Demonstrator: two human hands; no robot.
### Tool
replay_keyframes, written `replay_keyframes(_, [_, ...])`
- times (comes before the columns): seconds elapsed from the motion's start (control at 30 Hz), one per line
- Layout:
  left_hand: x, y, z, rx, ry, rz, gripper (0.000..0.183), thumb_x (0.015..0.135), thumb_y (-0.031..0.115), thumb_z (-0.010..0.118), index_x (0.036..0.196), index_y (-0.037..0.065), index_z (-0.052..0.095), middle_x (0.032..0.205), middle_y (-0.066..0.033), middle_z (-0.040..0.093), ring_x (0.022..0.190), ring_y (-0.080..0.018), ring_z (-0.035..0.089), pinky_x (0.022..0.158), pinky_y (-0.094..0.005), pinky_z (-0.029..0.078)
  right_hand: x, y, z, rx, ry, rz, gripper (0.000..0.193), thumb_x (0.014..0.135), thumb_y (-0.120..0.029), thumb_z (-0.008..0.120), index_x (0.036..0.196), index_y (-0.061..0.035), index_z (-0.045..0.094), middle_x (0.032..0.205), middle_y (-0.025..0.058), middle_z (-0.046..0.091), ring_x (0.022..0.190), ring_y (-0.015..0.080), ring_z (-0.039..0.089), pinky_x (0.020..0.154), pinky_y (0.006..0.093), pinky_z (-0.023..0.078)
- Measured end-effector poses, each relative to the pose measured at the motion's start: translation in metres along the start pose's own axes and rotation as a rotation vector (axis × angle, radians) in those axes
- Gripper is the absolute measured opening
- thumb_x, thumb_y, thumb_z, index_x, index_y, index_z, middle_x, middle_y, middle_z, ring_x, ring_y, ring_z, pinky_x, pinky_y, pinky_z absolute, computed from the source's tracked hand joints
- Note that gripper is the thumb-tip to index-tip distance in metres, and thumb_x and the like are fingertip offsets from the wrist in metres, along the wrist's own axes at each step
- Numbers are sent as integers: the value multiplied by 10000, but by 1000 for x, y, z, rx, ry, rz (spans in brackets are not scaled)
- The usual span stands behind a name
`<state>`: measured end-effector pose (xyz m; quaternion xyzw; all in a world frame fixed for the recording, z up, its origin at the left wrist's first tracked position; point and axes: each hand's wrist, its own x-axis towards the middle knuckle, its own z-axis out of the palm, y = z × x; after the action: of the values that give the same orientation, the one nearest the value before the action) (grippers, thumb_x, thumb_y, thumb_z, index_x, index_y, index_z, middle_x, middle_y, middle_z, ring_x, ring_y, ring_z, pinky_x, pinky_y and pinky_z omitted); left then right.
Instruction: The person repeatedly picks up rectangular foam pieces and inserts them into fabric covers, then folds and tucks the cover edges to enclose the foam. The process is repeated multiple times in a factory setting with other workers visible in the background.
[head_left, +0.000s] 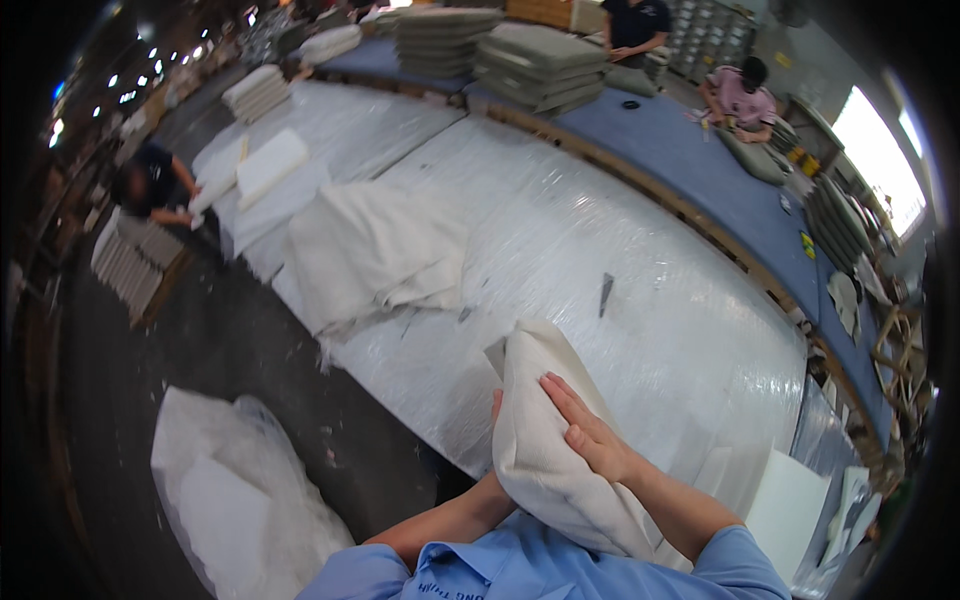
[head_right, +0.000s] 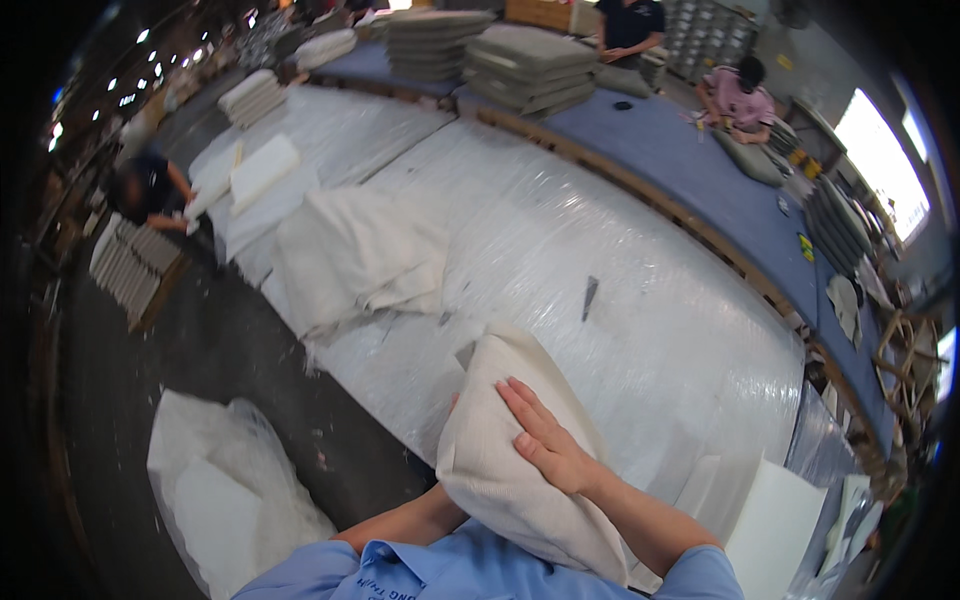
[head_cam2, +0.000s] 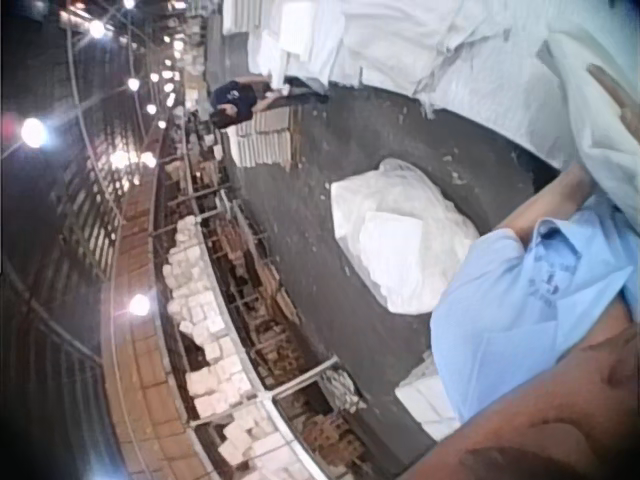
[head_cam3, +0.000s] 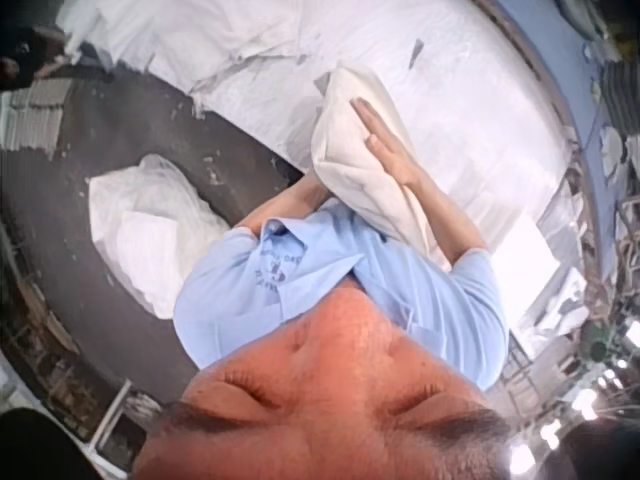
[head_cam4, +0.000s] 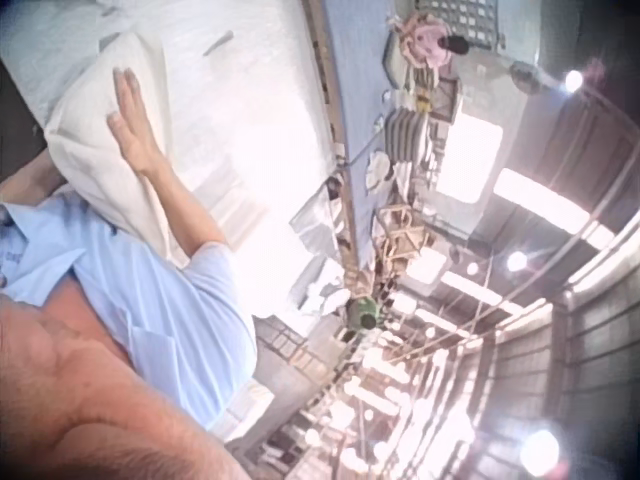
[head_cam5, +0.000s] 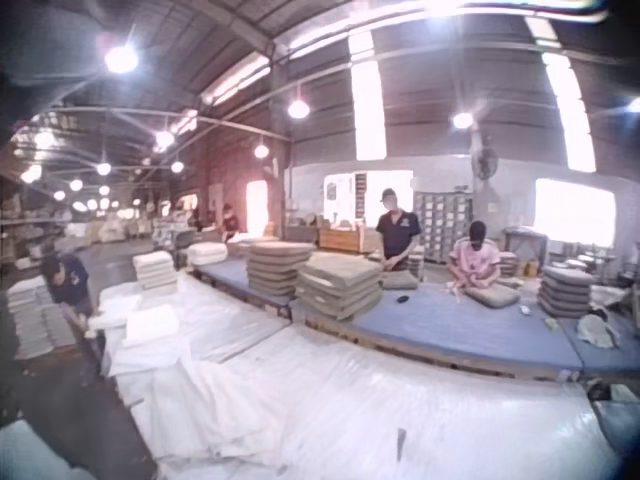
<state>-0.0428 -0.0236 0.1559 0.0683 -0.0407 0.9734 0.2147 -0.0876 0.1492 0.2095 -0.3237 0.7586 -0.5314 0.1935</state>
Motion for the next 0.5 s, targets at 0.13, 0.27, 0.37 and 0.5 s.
replay_keyframes(0.13, [31, -13, 69, 531, 225, -13, 793, 1094, 639, 249, 1668, 94, 206, 1634, -183, 329, 1479, -325, 403, 1234, -440, 334, -6, -38, -19, -24, 238, -255, 883, 1057, -644, 333, 1669, -21, 206, 1731, 258, 133, 1620, 392, 97, 1297, 472, 77])
replay_keyframes(0.27, [43, -23, 70, 1210, 277, 122, 803, 1107, 582, 295, 1687, 75, 69, 1720, -168, 166, 1578, -294, 210, 1288, -408, 192, -17, -22, 6, 195, 558, -266, 891, 1066, -655, 312, 1682, -33, 144, 1751, 207, 94, 1628, 337, 71, 1302, 456, 75])
replay_keyframes(0.37, [31, -24, 34, 1404, 270, 102, 806, 1112, 529, 336, 1690, 66, 18, 1748, -156, 106, 1609, -290, 125, 1297, -392, 153, -24, 1, 36, 601, 635, -87, 940, 1063, -712, 247, 1686, -31, 71, 1764, 159, 68, 1631, 289, 44, 1304, 419, 50])
replay_keyframes(0.5, [27, -33, 33, 1319, 306, -80, 749, 1129, 484, 308, 1692, 79, 25, 1737, -150, 146, 1595, -286, 180, 1284, -397, 213, -38, 19, 51, 751, 724, -106, 913, 1070, -699, 256, 1690, -52, 78, 1758, 132, 108, 1622, 266, 89, 1305, 404, 88])
